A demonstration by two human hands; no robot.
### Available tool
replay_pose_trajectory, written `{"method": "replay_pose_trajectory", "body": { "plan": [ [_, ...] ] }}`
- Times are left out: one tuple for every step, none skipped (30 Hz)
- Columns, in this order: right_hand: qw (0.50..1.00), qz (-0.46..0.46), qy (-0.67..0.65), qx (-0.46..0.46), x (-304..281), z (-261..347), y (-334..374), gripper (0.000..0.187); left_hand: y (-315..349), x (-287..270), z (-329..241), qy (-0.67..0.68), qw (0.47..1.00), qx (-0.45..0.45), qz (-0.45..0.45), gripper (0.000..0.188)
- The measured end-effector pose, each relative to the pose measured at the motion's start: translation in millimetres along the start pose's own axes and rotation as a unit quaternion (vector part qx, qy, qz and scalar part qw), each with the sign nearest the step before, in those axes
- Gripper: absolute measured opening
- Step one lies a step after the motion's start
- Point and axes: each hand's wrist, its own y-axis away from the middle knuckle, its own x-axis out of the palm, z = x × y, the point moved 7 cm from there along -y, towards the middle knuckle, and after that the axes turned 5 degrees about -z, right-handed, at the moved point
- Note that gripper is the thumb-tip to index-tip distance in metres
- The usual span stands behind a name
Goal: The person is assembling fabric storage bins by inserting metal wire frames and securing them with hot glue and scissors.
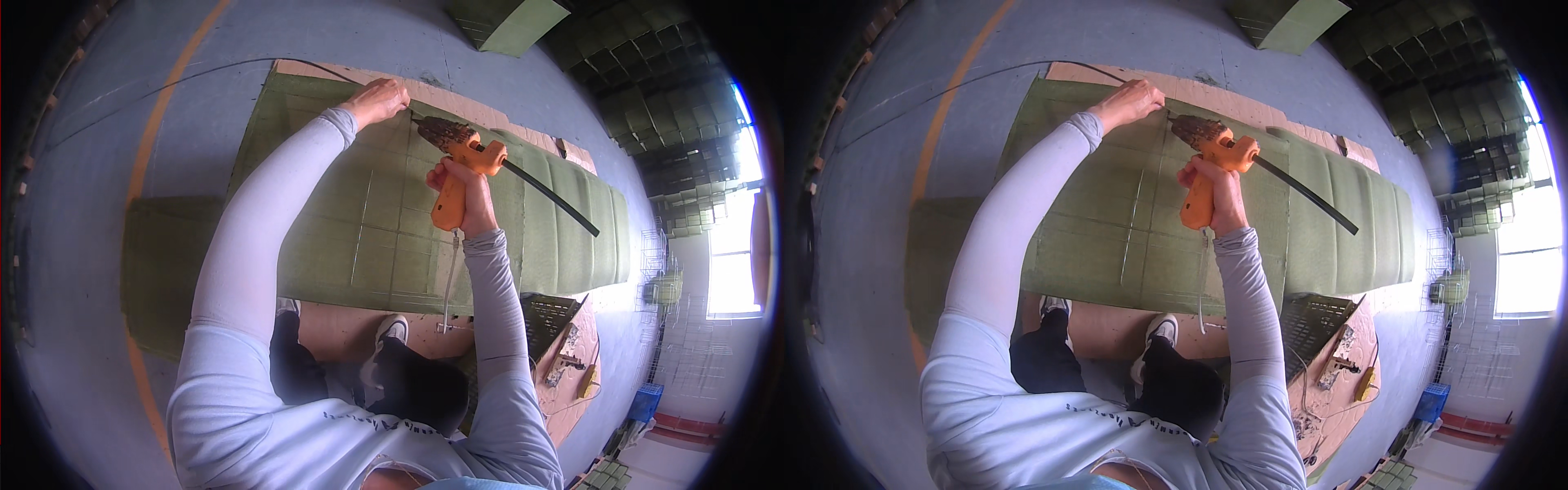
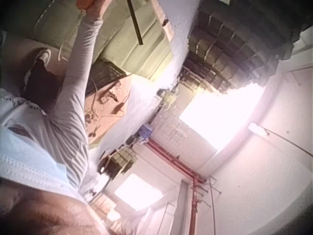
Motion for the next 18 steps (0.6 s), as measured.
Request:
{"method": "replay_pose_trajectory", "body": {
  "plan": [
    [1.000,-0.005,-0.004,0.000,-2.5,0.4,0.3,0.018,-0.5,-0.1,-0.7,0.007,1.000,0.011,-0.002,0.017],
    [1.000,-0.007,-0.005,-0.001,-5.9,1.8,2.2,0.018,-0.6,0.4,-0.7,0.008,1.000,0.013,-0.002,0.017],
    [1.000,0.001,-0.012,0.002,-8.7,3.4,5.4,0.021,1.1,3.4,0.6,0.009,1.000,0.000,0.012,0.018],
    [1.000,0.011,-0.021,0.004,-7.1,5.1,9.0,0.024,3.2,4.9,4.7,0.008,1.000,-0.015,0.026,0.019],
    [1.000,0.011,-0.022,0.003,-5.1,7.5,11.0,0.024,5.5,4.8,8.1,0.007,1.000,-0.014,0.026,0.019],
    [0.998,0.019,-0.067,-0.003,-1.3,12.2,13.2,0.027,9.7,-1.0,6.6,0.000,1.000,0.017,-0.008,0.021],
    [0.994,0.027,-0.109,-0.006,-3.1,14.3,18.0,0.029,16.3,0.1,0.2,-0.004,0.998,0.046,-0.042,0.022],
    [0.991,0.045,-0.122,-0.022,0.9,21.2,25.4,0.036,22.9,6.1,-3.2,-0.005,0.998,0.044,-0.043,0.022],
    [0.991,0.047,-0.122,-0.020,-6.5,19.3,24.3,0.036,31.5,9.8,-6.7,-0.008,0.997,0.036,-0.064,0.024],
    [0.987,0.058,-0.148,-0.005,-16.6,17.8,18.4,0.037,35.1,9.0,-12.6,-0.011,0.996,0.032,-0.086,0.026],
    [0.982,0.070,-0.174,0.010,-20.8,15.6,12.9,0.038,36.4,8.2,-17.0,-0.012,0.996,0.037,-0.086,0.026],
    [0.984,0.011,-0.176,-0.036,-33.2,14.4,6.3,0.039,37.8,5.6,-18.4,-0.004,0.995,0.023,-0.099,0.027],
    [0.983,0.012,-0.178,-0.037,-32.7,13.2,3.0,0.039,41.6,3.2,-17.1,0.001,0.994,0.006,-0.111,0.027],
    [0.985,0.014,-0.170,-0.028,-32.5,11.3,-0.4,0.038,45.1,2.7,-18.3,0.000,0.994,0.008,-0.111,0.027],
    [0.986,0.016,-0.163,-0.019,-32.6,9.5,-3.4,0.037,48.7,0.0,-20.0,-0.014,0.992,0.012,-0.127,0.027],
    [0.981,0.013,-0.195,-0.007,-29.0,9.2,-3.6,0.037,50.4,-3.2,-23.6,-0.026,0.989,0.018,-0.143,0.026],
    [0.980,0.011,-0.198,-0.010,-30.0,9.9,-3.8,0.037,50.8,-4.4,-26.7,-0.026,0.989,0.022,-0.142,0.026],
    [0.977,0.018,-0.211,-0.013,-31.2,10.4,-3.6,0.038,49.9,-1.8,-27.7,-0.028,0.993,0.007,-0.114,0.026]
  ]
}}
